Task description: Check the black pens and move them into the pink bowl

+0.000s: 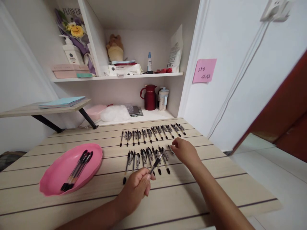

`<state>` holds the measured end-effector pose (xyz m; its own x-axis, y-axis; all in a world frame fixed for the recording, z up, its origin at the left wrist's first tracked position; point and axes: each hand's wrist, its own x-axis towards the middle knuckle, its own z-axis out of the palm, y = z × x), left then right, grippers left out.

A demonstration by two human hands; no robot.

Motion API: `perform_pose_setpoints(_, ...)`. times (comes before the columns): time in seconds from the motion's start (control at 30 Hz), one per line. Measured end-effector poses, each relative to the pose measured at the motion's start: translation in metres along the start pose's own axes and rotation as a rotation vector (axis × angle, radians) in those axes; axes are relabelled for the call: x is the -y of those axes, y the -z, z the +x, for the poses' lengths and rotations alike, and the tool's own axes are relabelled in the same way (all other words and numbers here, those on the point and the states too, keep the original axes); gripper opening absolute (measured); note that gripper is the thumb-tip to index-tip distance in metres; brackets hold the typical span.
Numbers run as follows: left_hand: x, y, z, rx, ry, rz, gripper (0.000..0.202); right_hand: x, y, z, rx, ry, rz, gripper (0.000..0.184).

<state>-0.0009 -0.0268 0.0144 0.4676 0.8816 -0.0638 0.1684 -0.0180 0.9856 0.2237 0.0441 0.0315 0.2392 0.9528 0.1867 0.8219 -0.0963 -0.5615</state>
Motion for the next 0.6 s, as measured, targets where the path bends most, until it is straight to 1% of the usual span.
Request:
perform_pose_setpoints(0.07,0.000,0.001,0.001,-0.005,0.003,-0.011,0.025,-0.003,-0.011,0.006,0.008,-0.004,-0.190,0.017)
perform_pose_setpoints(0.13,0.001,0.002,0.002,-0.010,0.006,-0.018,0.024,-0.006,-0.023,0.010,0.014,-0.021,-0.241,0.023)
perform_pose_setpoints(0.23,0.002,0.004,0.003,-0.011,0.011,-0.023,0.024,-0.011,-0.032,0.013,0.003,-0.043,-0.191,0.027)
perform_pose_setpoints(0.33,0.003,0.005,0.005,-0.008,0.019,-0.033,0.025,-0.017,-0.029,0.017,-0.008,-0.050,-0.106,0.029)
perform_pose_setpoints(0.4,0.004,0.005,0.005,-0.007,0.020,-0.039,0.025,-0.018,-0.025,0.018,-0.003,-0.045,-0.038,0.026)
perform_pose_setpoints(0.43,0.005,0.006,0.006,-0.007,0.021,-0.042,0.025,-0.018,-0.023,0.018,0.002,-0.053,0.044,0.023)
perform_pose_setpoints(0.47,0.006,0.006,0.006,-0.007,0.022,-0.045,0.024,-0.016,-0.022,0.017,0.015,-0.069,0.173,0.019)
perform_pose_setpoints(0.53,0.007,0.006,0.007,-0.003,0.026,-0.051,0.025,-0.010,-0.019,0.013,0.074,-0.127,0.557,0.013)
perform_pose_setpoints(0.6,0.009,0.006,0.007,-0.001,0.031,-0.056,0.025,-0.002,-0.017,0.007,0.160,-0.178,0.960,0.011)
